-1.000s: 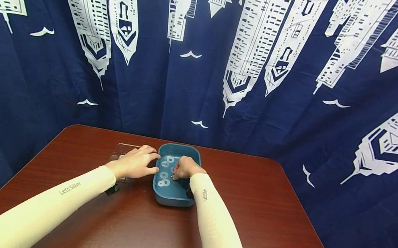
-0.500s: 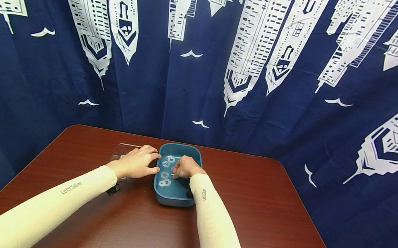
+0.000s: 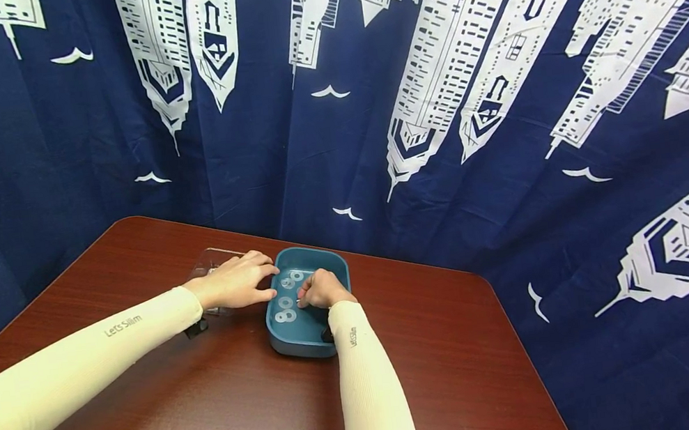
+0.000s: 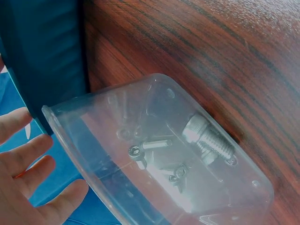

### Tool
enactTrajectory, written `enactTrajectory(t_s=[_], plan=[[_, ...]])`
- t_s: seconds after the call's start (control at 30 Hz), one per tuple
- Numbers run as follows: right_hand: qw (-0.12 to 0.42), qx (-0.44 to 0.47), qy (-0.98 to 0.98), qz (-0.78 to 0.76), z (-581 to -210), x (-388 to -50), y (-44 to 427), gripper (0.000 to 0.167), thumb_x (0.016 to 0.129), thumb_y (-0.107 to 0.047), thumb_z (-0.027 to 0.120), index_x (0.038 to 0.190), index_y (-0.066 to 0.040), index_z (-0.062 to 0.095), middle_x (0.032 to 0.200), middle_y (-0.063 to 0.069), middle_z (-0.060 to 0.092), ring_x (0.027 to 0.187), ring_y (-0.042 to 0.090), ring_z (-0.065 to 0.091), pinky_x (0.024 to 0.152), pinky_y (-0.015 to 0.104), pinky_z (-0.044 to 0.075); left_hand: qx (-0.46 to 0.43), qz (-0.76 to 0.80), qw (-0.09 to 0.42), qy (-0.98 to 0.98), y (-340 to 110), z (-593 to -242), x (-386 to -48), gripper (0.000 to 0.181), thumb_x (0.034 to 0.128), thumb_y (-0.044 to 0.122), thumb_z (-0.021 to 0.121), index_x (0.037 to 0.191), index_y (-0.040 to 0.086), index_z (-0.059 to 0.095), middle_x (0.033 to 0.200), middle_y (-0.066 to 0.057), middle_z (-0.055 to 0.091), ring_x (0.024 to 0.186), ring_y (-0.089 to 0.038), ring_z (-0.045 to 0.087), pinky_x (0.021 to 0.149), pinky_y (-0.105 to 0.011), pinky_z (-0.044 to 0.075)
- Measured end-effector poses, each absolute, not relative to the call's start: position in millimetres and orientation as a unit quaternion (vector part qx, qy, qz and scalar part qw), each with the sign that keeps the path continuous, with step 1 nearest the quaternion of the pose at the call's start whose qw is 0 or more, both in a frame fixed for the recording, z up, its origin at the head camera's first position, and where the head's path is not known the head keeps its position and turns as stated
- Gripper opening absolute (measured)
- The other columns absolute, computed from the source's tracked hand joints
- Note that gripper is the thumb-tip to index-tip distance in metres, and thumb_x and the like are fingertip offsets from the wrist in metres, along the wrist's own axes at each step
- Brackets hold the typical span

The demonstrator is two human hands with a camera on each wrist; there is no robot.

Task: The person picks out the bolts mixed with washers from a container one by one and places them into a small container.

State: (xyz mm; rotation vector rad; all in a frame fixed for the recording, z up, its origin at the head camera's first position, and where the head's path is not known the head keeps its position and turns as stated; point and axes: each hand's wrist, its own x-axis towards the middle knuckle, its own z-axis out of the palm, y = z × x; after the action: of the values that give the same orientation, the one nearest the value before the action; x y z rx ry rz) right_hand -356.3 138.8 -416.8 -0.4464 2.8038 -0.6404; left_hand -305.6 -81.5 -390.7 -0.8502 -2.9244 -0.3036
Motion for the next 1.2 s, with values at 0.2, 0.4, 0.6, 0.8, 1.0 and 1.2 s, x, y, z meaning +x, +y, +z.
enactTrajectory(t_s=[0.2,0.4,0.6,0.8,1.0,1.2], plan=[[0.112,-0.148,0.956,-0.227,-418.4,-355.6,138.8,0.007,0.078,-0.014,0.085,0.079,-0.015,0.078,0.081,-0.005,0.073,0.083,0.013,0.059,0.078,0.028,0.049,-0.278,-0.099,0.043,-0.954,-81.5,-391.7,-305.0,0.055,0.0951,0.045,0.062,0.138,0.010,0.062,0.141,-0.012,0.056,0.136,-0.029,0.045,0.108,-0.055,0.042],[0.112,-0.149,0.956,-0.226,-417.3,-354.1,138.4,0.006,0.080,-0.015,0.084,0.080,-0.014,0.078,0.081,-0.005,0.073,0.082,0.013,0.059,0.076,0.026,0.048,-0.276,-0.097,0.041,-0.955,-81.7,-391.1,-303.9,0.056,0.0954,0.045,0.062,0.139,0.011,0.061,0.141,-0.012,0.057,0.135,-0.029,0.045,0.107,-0.054,0.043],[0.107,-0.149,0.958,-0.222,-417.1,-353.9,138.5,0.006,0.081,-0.016,0.083,0.080,-0.014,0.078,0.079,-0.005,0.072,0.082,0.013,0.058,0.075,0.027,0.048,-0.277,-0.100,0.037,-0.955,-81.0,-392.0,-303.7,0.056,0.0961,0.045,0.061,0.140,0.010,0.060,0.142,-0.011,0.056,0.136,-0.029,0.045,0.107,-0.055,0.043],[0.109,-0.149,0.958,-0.221,-416.2,-354.3,138.6,0.006,0.082,-0.016,0.082,0.080,-0.014,0.078,0.079,-0.006,0.071,0.082,0.013,0.058,0.076,0.027,0.048,-0.272,-0.105,0.029,-0.956,-81.2,-393.4,-304.6,0.059,0.0966,0.049,0.059,0.142,0.011,0.058,0.143,-0.011,0.055,0.137,-0.028,0.043,0.109,-0.054,0.041],[0.111,-0.149,0.957,-0.224,-415.2,-354.3,138.8,0.005,0.084,-0.016,0.081,0.081,-0.013,0.078,0.079,-0.005,0.071,0.083,0.014,0.058,0.076,0.026,0.048,-0.270,-0.111,0.024,-0.956,-81.6,-394.8,-304.6,0.059,0.0970,0.047,0.059,0.143,0.010,0.057,0.144,-0.012,0.054,0.137,-0.029,0.043,0.109,-0.055,0.041],[0.118,-0.150,0.955,-0.225,-413.4,-353.3,139.6,0.006,0.085,-0.014,0.079,0.081,-0.011,0.077,0.080,-0.003,0.070,0.081,0.014,0.057,0.071,0.025,0.045,-0.274,-0.113,0.033,-0.955,-80.9,-393.8,-303.0,0.057,0.0968,0.043,0.061,0.141,0.009,0.059,0.142,-0.013,0.056,0.135,-0.030,0.044,0.108,-0.055,0.042]])
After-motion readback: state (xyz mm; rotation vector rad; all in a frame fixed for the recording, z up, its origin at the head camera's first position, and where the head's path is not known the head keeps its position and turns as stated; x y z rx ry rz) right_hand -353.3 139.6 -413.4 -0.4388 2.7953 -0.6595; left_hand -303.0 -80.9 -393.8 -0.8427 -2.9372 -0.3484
